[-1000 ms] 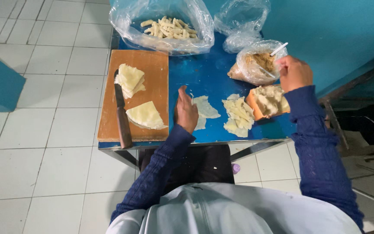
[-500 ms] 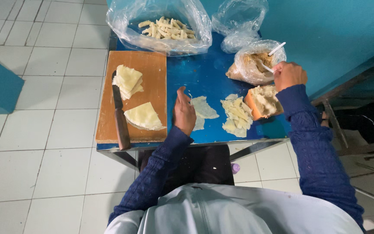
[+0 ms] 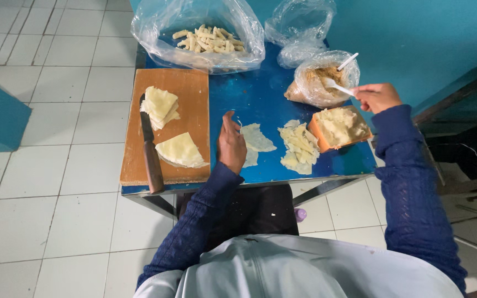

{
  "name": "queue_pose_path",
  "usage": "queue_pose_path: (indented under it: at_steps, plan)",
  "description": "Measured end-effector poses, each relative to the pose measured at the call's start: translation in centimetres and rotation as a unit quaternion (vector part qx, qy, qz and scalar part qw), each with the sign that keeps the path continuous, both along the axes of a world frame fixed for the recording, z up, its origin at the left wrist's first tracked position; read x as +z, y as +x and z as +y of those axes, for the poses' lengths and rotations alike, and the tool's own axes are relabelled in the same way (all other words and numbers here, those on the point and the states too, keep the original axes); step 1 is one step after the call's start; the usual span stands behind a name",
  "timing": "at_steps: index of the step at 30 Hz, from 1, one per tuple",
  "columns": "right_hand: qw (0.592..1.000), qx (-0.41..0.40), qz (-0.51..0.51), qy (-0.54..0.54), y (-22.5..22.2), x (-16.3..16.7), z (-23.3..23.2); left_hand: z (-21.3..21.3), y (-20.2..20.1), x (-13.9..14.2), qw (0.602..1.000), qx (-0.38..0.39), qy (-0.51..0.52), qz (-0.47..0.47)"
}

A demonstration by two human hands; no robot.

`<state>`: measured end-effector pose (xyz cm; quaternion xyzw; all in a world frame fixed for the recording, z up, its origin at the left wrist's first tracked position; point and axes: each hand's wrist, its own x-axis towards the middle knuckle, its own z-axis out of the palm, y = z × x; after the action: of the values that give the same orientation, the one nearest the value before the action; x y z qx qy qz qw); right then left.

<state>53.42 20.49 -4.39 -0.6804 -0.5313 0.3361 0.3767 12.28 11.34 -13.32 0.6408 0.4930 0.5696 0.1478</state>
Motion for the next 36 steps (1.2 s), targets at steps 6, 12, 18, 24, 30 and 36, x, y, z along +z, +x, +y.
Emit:
queue_pose_path:
  at_steps: [6,12,18,24,30,36]
  plan:
    - [0.989,0.0,0.145,0.024,1.3,0.8,-2.5,0.6,-0.1,-0.4,0.999,-0.013,-0.025,-0.021]
    - [0.985,0.037,0.167,0.013,-1.8,0.9,-5.6,1.1,0.1,-1.0,0.998,-0.021,-0.037,-0.046]
    - [0.973,0.117,0.197,-0.021,-7.3,-1.6,-7.4,1.3,0.4,-1.3,0.998,-0.006,-0.033,-0.047]
    - [0.97,0.23,0.079,-0.02,-13.1,-5.9,-8.7,1.4,0.5,-1.7,0.997,-0.019,-0.029,-0.065]
    - [0.963,0.156,-0.196,0.1,-18.3,-4.8,-12.8,1.5,0.6,-1.4,0.997,-0.035,-0.006,-0.067]
    - [0.818,0.19,-0.385,0.384,-22.1,-1.8,-17.1,1.2,0.4,-0.8,0.997,-0.047,-0.02,-0.059]
